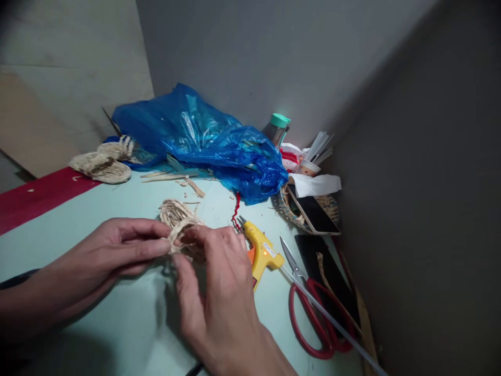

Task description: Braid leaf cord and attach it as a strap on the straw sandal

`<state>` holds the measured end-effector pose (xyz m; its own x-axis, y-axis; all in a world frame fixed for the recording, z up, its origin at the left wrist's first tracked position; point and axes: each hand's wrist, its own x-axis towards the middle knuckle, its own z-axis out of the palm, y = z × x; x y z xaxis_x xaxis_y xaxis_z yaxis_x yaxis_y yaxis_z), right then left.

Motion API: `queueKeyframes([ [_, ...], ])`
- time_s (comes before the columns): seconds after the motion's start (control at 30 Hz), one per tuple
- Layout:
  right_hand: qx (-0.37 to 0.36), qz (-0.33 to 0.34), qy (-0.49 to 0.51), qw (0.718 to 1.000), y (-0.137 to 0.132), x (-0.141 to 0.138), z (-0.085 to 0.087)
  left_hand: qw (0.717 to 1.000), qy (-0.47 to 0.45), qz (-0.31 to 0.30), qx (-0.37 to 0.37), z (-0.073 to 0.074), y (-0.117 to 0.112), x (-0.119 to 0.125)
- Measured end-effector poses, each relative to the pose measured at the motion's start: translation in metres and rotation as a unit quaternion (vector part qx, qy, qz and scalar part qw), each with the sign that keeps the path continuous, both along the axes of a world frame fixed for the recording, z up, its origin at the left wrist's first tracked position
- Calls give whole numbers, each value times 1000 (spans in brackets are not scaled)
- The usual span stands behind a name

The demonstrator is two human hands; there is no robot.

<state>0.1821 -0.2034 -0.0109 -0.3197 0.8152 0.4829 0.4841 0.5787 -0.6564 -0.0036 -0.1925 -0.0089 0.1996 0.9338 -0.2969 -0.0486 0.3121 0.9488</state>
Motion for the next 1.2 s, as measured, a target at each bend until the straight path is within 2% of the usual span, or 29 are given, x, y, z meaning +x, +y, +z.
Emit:
queueKeyframes([
  [0.17, 15, -18, 15, 1000, 4, 3, -7, 999, 25, 31, 9, -2, 2, 3],
  [0.23, 16, -22, 30, 999, 6, 4, -10, 998, 36, 43, 34, -2, 2, 6],
  [0.33, -3, -19, 47, 999, 9, 6, -12, 996, 34, 49, 65, -3, 0, 11],
  [0.53, -53, -24, 46, 997, 14, 10, -9, 996, 41, 40, 73, -3, -3, 14],
  [0.7, -23, -33, 19, 999, 14, 9, -9, 974, 103, 44, 196, 0, 0, 16],
  [0.77, 9, -44, -6, 999, 13, 8, -10, 969, 115, 54, 214, 0, 1, 17],
  [0.93, 40, -43, -55, 997, 11, 6, -11, 969, 118, 74, 202, -5, 2, 16],
  [1.07, 41, -25, -74, 996, 11, 7, -11, 980, 87, 47, 173, -7, 4, 13],
  [1.2, -36, 10, 2, 999, 16, 10, -9, 989, 46, 19, 140, -3, 8, 14],
])
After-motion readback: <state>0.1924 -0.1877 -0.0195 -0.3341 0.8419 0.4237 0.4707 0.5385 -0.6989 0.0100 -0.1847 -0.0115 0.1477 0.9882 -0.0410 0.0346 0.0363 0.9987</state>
